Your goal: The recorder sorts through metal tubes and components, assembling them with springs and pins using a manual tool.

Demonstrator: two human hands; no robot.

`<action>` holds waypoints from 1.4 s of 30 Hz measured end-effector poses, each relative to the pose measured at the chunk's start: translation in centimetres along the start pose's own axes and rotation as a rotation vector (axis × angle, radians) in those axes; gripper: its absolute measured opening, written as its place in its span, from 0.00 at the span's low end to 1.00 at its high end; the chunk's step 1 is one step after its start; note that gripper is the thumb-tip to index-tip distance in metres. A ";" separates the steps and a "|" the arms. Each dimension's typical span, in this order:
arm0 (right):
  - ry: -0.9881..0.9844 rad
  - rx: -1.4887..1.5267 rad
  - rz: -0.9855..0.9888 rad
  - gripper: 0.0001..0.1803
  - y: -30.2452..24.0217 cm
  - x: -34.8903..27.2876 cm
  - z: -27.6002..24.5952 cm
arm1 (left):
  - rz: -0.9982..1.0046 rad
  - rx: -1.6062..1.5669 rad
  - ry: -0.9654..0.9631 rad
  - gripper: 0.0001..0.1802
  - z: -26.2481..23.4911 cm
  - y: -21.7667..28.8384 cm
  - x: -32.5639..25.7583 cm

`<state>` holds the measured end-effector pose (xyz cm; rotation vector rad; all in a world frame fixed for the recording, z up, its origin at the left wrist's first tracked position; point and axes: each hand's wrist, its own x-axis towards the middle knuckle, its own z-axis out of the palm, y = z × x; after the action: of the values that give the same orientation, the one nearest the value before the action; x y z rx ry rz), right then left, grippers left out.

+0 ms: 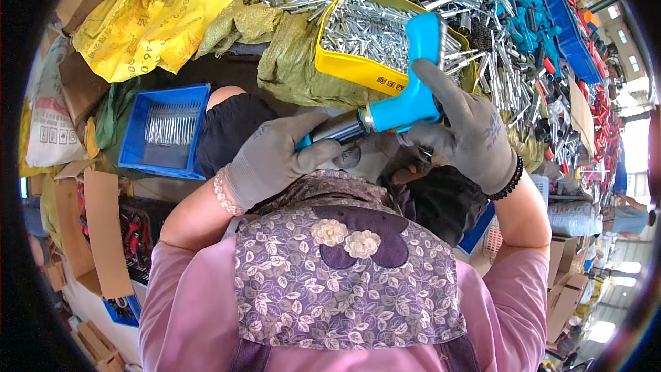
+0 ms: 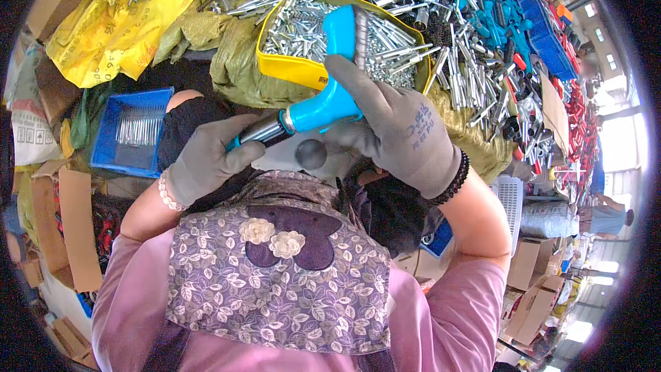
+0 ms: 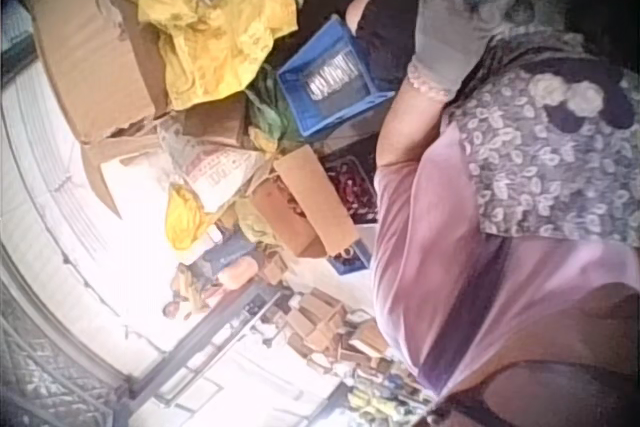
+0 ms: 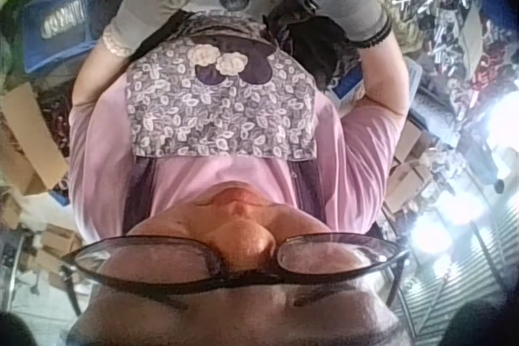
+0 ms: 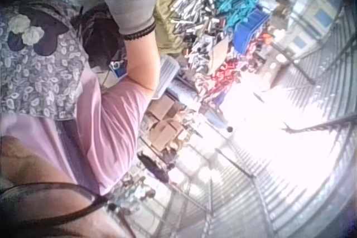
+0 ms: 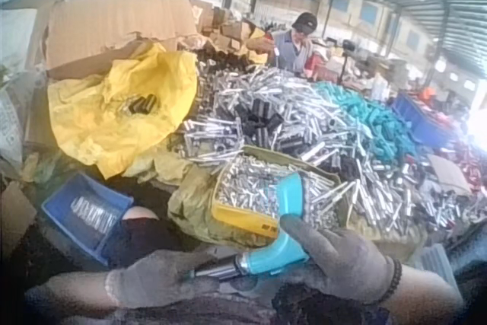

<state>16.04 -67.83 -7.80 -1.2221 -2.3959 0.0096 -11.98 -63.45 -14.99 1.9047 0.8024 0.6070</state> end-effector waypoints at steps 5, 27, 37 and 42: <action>-0.127 -0.160 -0.020 0.36 0.1 0.4 -2.2 | 0.015 0.140 -0.039 0.25 -0.2 0.8 0.3; -0.140 0.442 0.093 0.37 -0.3 0.1 -1.9 | -0.079 -0.067 -0.039 0.28 0.7 0.2 -0.2; -0.054 0.599 0.270 0.38 0.0 -1.1 -0.8 | 0.138 -0.173 0.061 0.23 2.0 -1.2 -0.5; -0.071 -0.003 0.383 0.46 -3.0 0.3 -1.9 | 0.128 0.070 0.083 0.25 1.4 -1.0 -0.3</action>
<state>14.31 -69.75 -5.35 -1.6880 -2.1815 0.1699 -11.50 -64.20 -16.48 2.0169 0.7676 0.7495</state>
